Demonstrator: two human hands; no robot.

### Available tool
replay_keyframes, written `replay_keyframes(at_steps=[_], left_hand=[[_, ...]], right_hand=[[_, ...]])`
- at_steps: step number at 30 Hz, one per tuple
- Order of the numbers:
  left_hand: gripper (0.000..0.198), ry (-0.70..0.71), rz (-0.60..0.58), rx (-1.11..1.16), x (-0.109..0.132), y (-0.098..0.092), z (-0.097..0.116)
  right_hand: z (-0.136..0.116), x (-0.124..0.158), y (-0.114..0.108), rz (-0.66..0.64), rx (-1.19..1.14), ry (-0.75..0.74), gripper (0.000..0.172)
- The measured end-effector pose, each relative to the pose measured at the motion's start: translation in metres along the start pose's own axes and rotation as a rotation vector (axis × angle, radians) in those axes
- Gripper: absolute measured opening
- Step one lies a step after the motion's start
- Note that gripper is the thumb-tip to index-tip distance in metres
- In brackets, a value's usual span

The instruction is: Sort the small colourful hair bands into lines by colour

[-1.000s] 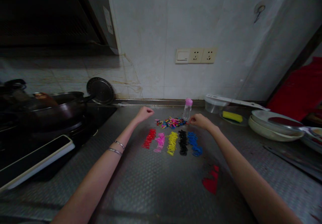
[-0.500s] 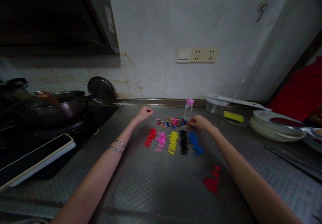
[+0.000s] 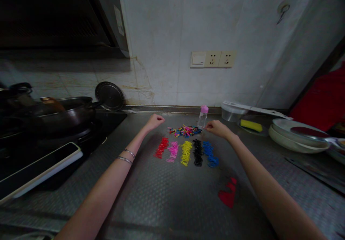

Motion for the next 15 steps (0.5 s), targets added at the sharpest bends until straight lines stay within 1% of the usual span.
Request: replay_keyframes(at_steps=[4, 7, 9, 11, 15], left_hand=[[0.03, 0.004, 0.005, 0.015, -0.001, 0.0, -0.002], [0.031, 0.008, -0.014, 0.023, -0.002, 0.001, -0.005], [0.03, -0.005, -0.029, 0.018, -0.002, 0.002, -0.007], [0.03, -0.017, -0.043, 0.011, -0.002, 0.003, -0.009], [0.03, -0.025, -0.07, 0.013, 0.0, 0.004, -0.008]], right_hand=[[-0.007, -0.001, -0.006, 0.025, -0.106, -0.042, 0.023], [-0.022, -0.002, -0.009, 0.033, -0.187, -0.086, 0.023], [-0.041, -0.003, -0.009, 0.037, -0.239, -0.126, 0.022], [-0.066, -0.002, -0.006, 0.008, -0.298, -0.17, 0.022], [-0.121, 0.0, 0.01, -0.13, -0.488, -0.228, 0.024]])
Point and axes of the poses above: each hand's wrist, its own x-axis away from the middle knuckle, its own y-axis out of the palm, z = x × y, the point moved 6 cm from there along -x, towards the middle knuckle, and after that the axes turned 8 degrees about z, right-handed, at the moved point
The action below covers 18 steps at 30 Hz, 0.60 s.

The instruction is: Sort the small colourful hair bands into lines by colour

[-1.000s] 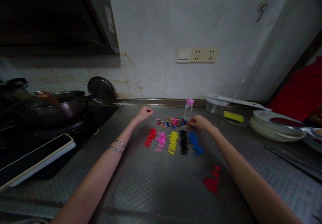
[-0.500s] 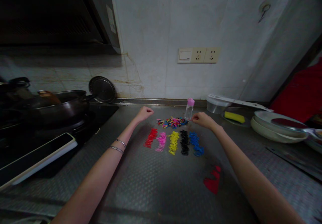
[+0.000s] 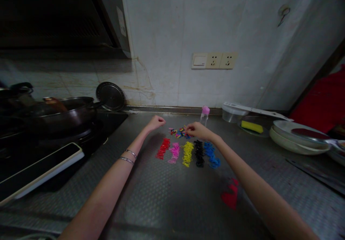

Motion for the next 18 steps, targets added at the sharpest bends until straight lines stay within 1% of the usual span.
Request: replay_keyframes(at_steps=[3, 8, 13, 18], left_hand=[[0.03, -0.009, -0.008, 0.007, 0.001, 0.001, 0.001], [0.028, -0.002, -0.024, 0.03, 0.002, 0.002, 0.002], [0.028, 0.017, -0.028, 0.045, 0.005, 0.002, 0.004], [0.027, 0.007, -0.039, 0.042, 0.007, 0.005, 0.004]], right_hand=[[-0.02, -0.008, 0.025, -0.073, -0.157, 0.005, 0.027], [-0.03, -0.019, 0.052, -0.143, -0.248, -0.007, 0.03], [-0.041, -0.021, 0.062, -0.143, -0.198, -0.084, 0.025], [-0.051, -0.021, 0.066, -0.125, -0.113, -0.134, 0.023]])
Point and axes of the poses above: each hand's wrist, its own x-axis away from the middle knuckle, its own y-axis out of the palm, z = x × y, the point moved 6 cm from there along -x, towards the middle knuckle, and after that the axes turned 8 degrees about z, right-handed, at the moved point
